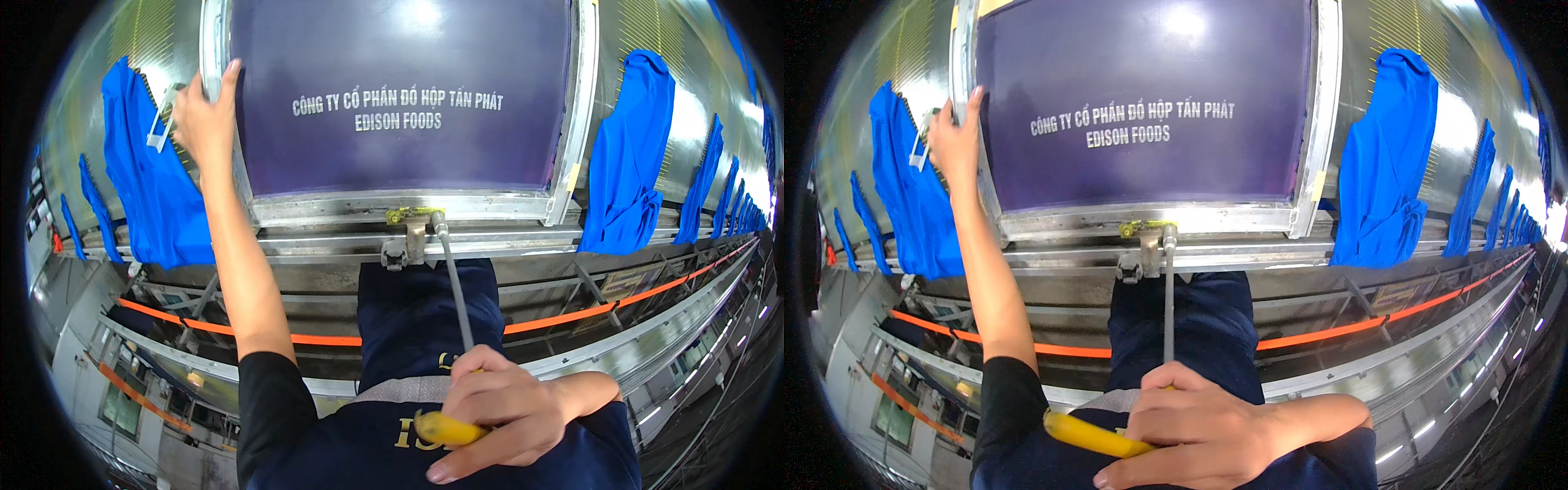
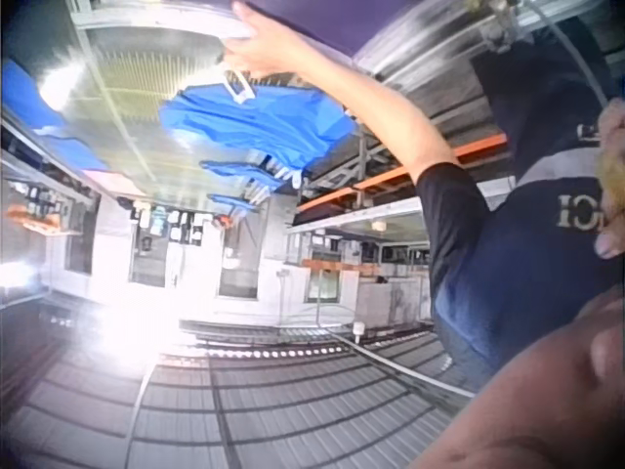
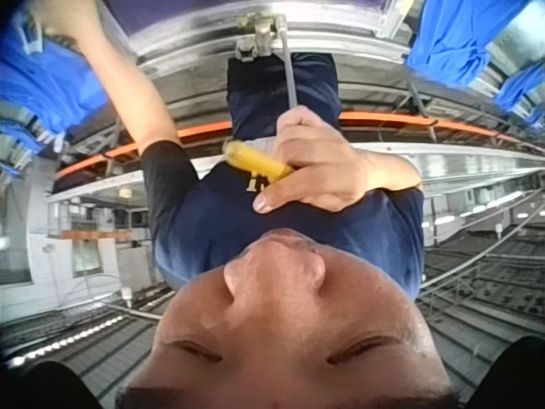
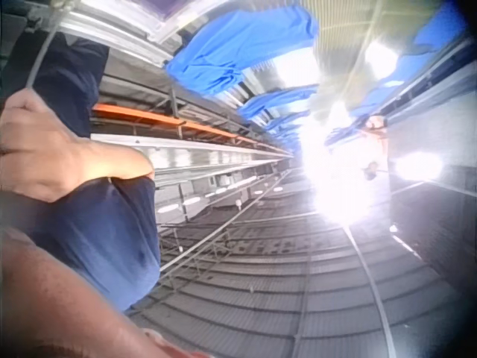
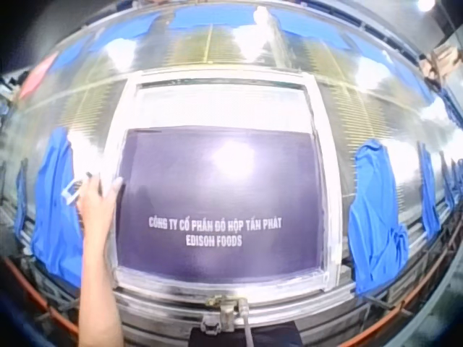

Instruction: The person secures a purple sign to a metal frame using tape and a screwdriver. They then place the assembled sign onto a conveyor belt and tighten the frame's latches.

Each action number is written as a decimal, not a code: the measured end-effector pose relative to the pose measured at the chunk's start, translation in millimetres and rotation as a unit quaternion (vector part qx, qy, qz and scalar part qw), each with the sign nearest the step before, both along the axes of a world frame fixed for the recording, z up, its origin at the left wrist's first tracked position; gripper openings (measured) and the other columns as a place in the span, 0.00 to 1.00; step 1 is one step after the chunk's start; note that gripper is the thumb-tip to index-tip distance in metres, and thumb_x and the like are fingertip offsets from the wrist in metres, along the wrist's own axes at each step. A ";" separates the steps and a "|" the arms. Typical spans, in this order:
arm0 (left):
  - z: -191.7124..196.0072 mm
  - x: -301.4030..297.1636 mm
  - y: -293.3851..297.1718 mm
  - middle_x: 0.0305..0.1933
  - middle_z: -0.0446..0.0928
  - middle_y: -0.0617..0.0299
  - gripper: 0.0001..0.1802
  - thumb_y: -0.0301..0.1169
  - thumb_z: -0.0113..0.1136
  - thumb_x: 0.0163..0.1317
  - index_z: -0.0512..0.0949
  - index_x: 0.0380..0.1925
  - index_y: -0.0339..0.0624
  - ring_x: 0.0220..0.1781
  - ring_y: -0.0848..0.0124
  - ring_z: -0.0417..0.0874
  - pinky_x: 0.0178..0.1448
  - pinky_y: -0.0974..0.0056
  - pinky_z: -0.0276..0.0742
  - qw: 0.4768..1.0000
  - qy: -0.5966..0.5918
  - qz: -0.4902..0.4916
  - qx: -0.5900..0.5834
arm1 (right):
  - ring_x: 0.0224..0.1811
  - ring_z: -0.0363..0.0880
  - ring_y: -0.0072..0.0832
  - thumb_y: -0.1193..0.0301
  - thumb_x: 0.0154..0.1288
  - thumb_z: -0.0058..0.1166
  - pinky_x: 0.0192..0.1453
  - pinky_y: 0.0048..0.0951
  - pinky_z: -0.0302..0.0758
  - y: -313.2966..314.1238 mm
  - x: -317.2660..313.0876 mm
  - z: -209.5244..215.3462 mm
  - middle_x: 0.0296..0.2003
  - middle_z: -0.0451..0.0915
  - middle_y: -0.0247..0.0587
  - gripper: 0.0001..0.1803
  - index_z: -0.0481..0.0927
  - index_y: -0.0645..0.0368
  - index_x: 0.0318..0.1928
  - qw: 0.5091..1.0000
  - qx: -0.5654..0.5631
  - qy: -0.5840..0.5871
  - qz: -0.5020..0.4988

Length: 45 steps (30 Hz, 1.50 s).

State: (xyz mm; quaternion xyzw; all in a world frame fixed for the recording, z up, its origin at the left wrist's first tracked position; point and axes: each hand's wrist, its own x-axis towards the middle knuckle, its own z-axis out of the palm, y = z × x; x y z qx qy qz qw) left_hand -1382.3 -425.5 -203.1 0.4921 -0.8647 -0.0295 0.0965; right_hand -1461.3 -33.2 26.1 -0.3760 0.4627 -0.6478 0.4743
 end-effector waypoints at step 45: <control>21.9 18.3 209.9 0.82 0.53 0.51 0.32 0.55 0.59 0.65 0.71 0.70 0.71 0.83 0.50 0.51 0.75 0.23 0.36 0.899 -0.023 -0.380 0.216 | 0.22 0.72 0.24 0.67 0.70 0.60 0.39 0.35 0.60 -6.1 -9.9 -8.5 0.24 0.80 0.33 0.05 0.79 0.48 0.42 0.988 -0.004 -0.106 -0.117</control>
